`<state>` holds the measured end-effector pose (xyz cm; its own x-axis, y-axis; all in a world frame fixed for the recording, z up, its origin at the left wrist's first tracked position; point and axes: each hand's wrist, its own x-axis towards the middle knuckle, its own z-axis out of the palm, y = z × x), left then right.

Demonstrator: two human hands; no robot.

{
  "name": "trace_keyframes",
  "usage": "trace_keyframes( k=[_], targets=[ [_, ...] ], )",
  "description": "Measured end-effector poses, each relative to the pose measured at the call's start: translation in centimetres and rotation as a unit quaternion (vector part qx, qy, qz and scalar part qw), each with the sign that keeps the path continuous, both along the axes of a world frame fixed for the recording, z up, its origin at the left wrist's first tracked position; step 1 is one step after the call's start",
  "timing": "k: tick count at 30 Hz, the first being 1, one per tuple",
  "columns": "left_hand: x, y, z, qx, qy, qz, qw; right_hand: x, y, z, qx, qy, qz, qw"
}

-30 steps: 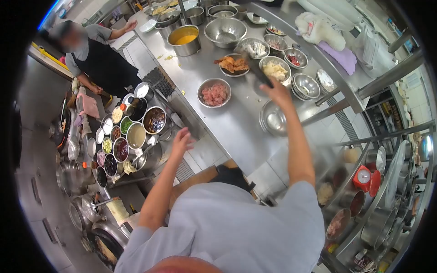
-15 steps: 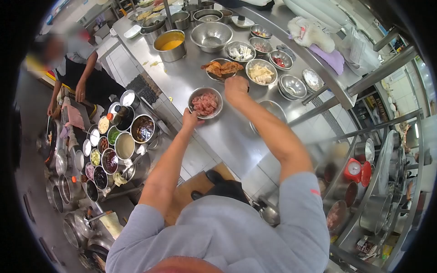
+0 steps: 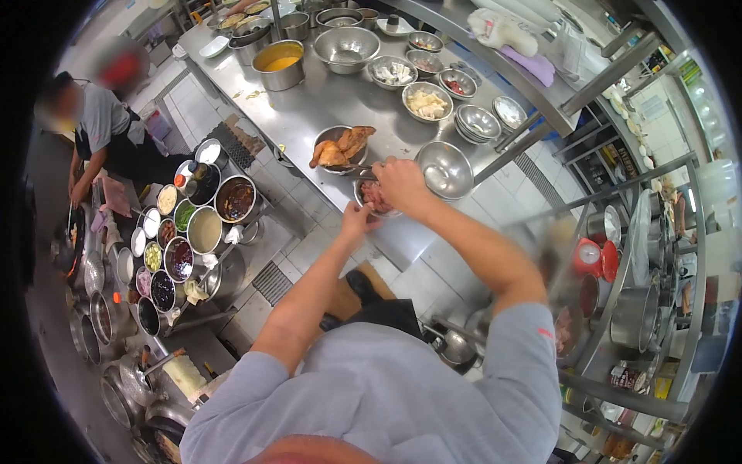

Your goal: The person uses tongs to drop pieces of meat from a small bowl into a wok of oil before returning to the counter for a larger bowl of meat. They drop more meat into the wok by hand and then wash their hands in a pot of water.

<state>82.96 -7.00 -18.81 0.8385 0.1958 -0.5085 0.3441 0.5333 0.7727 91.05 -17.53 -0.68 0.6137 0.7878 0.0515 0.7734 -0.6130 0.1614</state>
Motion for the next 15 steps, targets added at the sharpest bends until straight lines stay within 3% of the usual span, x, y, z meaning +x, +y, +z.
trace_keyframes(
  k=[4,8,12,14,15],
  targets=[
    [-1.9,3.1,-0.1,-0.034,0.038,-0.033,0.998,-0.6,-1.9,4.5,-0.003,0.060,-0.004,0.998],
    [-5.4,8.0,-0.5,0.044,0.064,0.083,0.993,1.4,-6.1,7.4,0.005,0.088,-0.054,0.995],
    [-3.9,13.7,0.0,0.237,-0.006,0.206,0.949,6.8,-9.4,5.5,0.021,0.027,-0.138,0.990],
    [-0.3,17.0,-0.5,0.453,-0.063,0.195,0.867,10.6,-9.9,3.4,0.023,-0.002,-0.172,0.985],
    [1.8,17.2,1.8,0.536,-0.110,0.173,0.819,12.4,-10.0,2.2,0.031,-0.014,-0.181,0.983]
  ],
)
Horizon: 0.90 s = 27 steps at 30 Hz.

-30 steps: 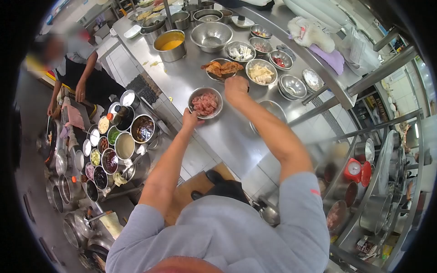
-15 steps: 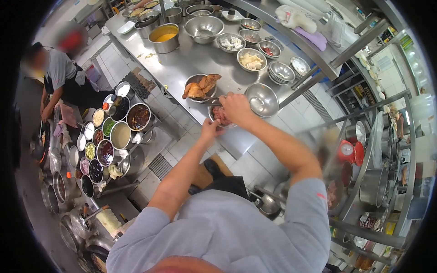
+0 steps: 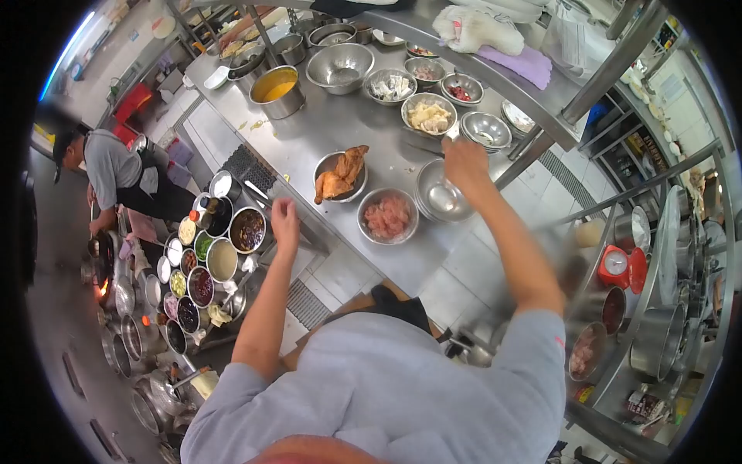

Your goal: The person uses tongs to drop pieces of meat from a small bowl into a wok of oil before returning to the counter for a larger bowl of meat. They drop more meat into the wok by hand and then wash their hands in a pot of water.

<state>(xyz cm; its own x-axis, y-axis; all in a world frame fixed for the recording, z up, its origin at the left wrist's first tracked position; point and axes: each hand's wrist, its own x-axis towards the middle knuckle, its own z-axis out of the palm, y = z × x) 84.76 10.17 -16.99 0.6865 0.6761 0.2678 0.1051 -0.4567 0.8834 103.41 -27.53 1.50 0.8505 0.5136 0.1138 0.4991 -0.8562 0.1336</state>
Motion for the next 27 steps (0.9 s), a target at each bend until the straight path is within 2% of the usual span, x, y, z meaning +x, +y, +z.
trace_keyframes(
  k=[1,3,5,7,10,13,16,17,19,22,26,27],
  targets=[
    [2.0,-0.5,3.3,0.103,-0.018,-0.029,0.994,1.4,0.0,-1.3,0.004,-0.012,-0.011,1.000],
    [6.5,-1.9,7.5,0.128,0.017,-0.077,0.989,4.1,0.7,-3.9,-0.001,-0.010,-0.020,1.000],
    [11.4,-2.9,8.8,0.165,0.007,-0.155,0.974,5.3,1.2,-4.2,-0.010,-0.009,-0.029,0.999],
    [16.3,-3.7,9.4,0.283,-0.019,-0.213,0.935,5.3,2.4,-3.8,-0.014,-0.007,-0.035,0.999],
    [24.2,-4.0,8.6,0.344,0.058,-0.282,0.894,4.7,3.5,-3.5,-0.030,-0.010,-0.053,0.998],
    [32.4,-4.6,6.3,0.442,0.096,-0.283,0.846,3.5,4.6,-2.3,-0.055,0.003,-0.090,0.994],
    [38.6,-4.8,2.1,0.593,0.069,-0.212,0.773,2.2,4.9,-1.8,-0.083,0.003,-0.127,0.988],
    [39.8,-4.9,1.3,0.603,0.056,-0.236,0.760,1.5,5.0,-1.9,-0.089,0.007,-0.135,0.987],
    [40.7,-4.1,1.2,0.623,0.037,-0.279,0.730,0.0,5.2,-1.4,-0.084,0.029,-0.143,0.986],
    [38.8,-4.6,3.2,0.622,0.075,-0.350,0.697,-2.7,5.4,-0.1,-0.049,0.040,-0.123,0.990],
    [32.9,-2.5,5.3,0.610,0.080,-0.439,0.655,-6.7,5.7,0.6,-0.032,0.087,-0.104,0.990],
    [30.6,-1.7,6.4,0.563,0.060,-0.430,0.703,-7.8,5.6,0.8,-0.027,0.095,-0.105,0.989]
  ],
)
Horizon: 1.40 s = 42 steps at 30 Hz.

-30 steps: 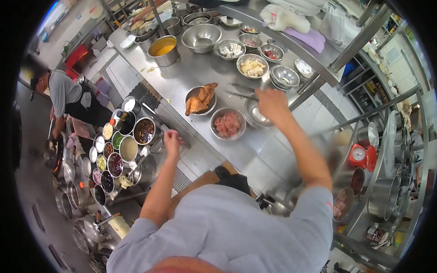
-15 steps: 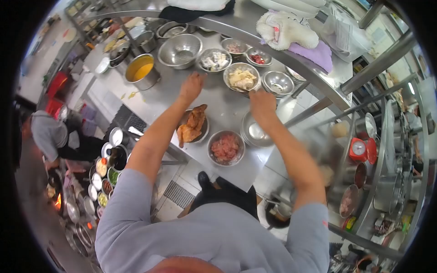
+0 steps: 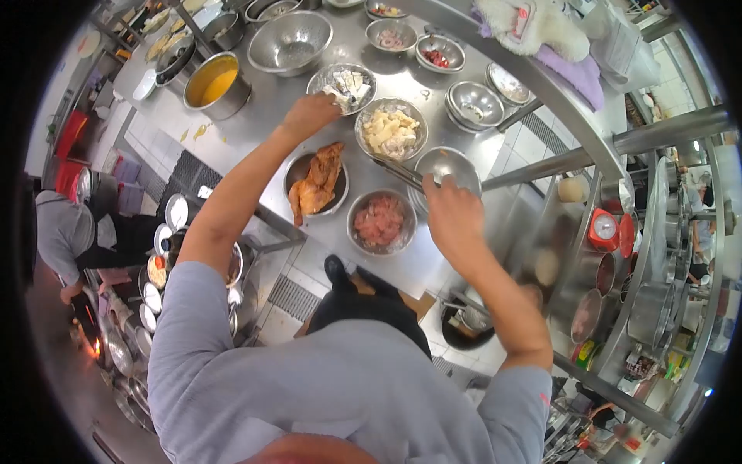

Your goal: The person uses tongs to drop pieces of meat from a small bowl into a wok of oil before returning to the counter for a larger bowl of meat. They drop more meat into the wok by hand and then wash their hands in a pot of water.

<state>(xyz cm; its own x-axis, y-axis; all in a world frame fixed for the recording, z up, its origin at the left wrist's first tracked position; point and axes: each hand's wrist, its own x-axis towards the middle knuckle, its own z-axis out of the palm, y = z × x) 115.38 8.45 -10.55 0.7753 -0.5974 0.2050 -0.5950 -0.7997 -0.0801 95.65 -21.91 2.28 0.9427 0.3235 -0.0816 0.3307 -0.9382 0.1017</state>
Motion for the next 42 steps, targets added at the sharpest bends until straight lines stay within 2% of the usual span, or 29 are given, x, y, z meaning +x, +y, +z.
trace_keyframes(
  k=[4,5,6,7,8,10,12,13,15,18,19,23,25,27,29,31,32,33,36,38,40,41,42],
  targets=[
    [-11.7,1.9,5.0,-0.243,-0.009,0.058,0.968,-3.4,-2.3,2.4,0.037,0.034,-0.032,0.998],
    [-15.6,1.4,5.5,-0.337,0.230,0.142,0.902,-4.1,-3.6,2.8,0.063,0.033,-0.043,0.997],
    [-19.9,0.8,5.8,-0.408,0.450,0.217,0.764,-4.9,-5.0,3.1,0.087,0.032,-0.054,0.994],
    [-23.8,0.0,1.9,-0.486,0.531,0.242,0.651,-5.8,-6.4,2.9,0.137,0.037,-0.071,0.987],
    [-27.1,-1.4,0.1,-0.550,0.598,0.243,0.529,-6.4,-7.7,2.4,0.186,0.039,-0.085,0.978],
    [-31.7,-6.7,-0.6,-0.624,0.568,0.360,0.397,-7.1,-9.3,0.8,0.282,0.039,-0.096,0.954],
    [-32.1,-10.6,-2.3,-0.718,0.506,0.363,0.312,-7.4,-10.2,-1.1,0.373,0.042,-0.093,0.922],
    [-31.8,-11.7,-4.1,-0.732,0.465,0.359,0.346,-7.1,-10.3,-1.4,0.399,0.123,-0.136,0.899],
    [-30.3,-12.5,-6.7,-0.752,0.378,0.352,0.410,-6.3,-10.2,-4.1,0.422,0.091,-0.101,0.897],
    [-30.7,-11.6,-5.1,-0.726,0.323,0.422,0.436,-4.2,-9.5,-5.5,0.441,0.096,-0.054,0.890],
    [-30.7,-10.9,-5.6,-0.737,0.305,0.424,0.429,-3.5,-9.5,-6.3,0.449,0.087,-0.025,0.889],
    [-29.1,-9.2,-5.0,-0.707,0.286,0.433,0.480,-2.5,-7.4,-5.3,0.439,0.133,0.009,0.888],
    [-28.4,-8.7,-5.3,-0.731,0.318,0.410,0.444,-2.2,-6.4,-5.4,0.427,0.157,0.043,0.889],
    [-29.2,-8.3,-5.0,-0.742,0.362,0.398,0.398,-2.5,-5.1,-6.2,0.494,0.264,0.040,0.828],
    [-32.7,-7.7,-3.8,-0.759,0.381,0.363,0.383,-2.7,-3.1,-7.2,0.515,0.444,0.039,0.732],
    [-38.5,-5.8,-3.6,-0.767,0.364,0.365,0.382,-4.3,-0.3,-7.3,0.556,0.596,0.045,0.577],
    [-41.9,-5.0,-4.7,-0.766,0.350,0.378,0.385,-5.1,1.8,-7.6,0.553,0.672,0.037,0.491],
    [-45.0,-4.6,-6.1,-0.765,0.344,0.383,0.388,-5.9,3.9,-8.3,0.517,0.734,0.072,0.435],
    [-57.9,-3.5,-10.2,-0.782,0.228,0.491,0.309,-10.8,10.1,-7.9,0.429,0.822,0.078,0.367],
    [-67.8,-4.3,-12.5,-0.788,0.137,0.547,0.247,-14.0,13.5,-8.1,0.364,0.853,0.117,0.356],
    [-77.9,-7.2,-15.6,-0.739,0.037,0.638,0.214,-17.9,17.3,-8.7,0.292,0.876,0.186,0.335],
    [-82.9,-8.4,-16.8,-0.713,-0.008,0.678,0.178,-19.6,19.2,-10.2,0.249,0.853,0.175,0.425],
    [-87.2,-11.1,-18.3,-0.688,-0.046,0.712,0.135,-20.8,21.9,-12.4,0.118,0.700,0.294,0.640]
  ],
)
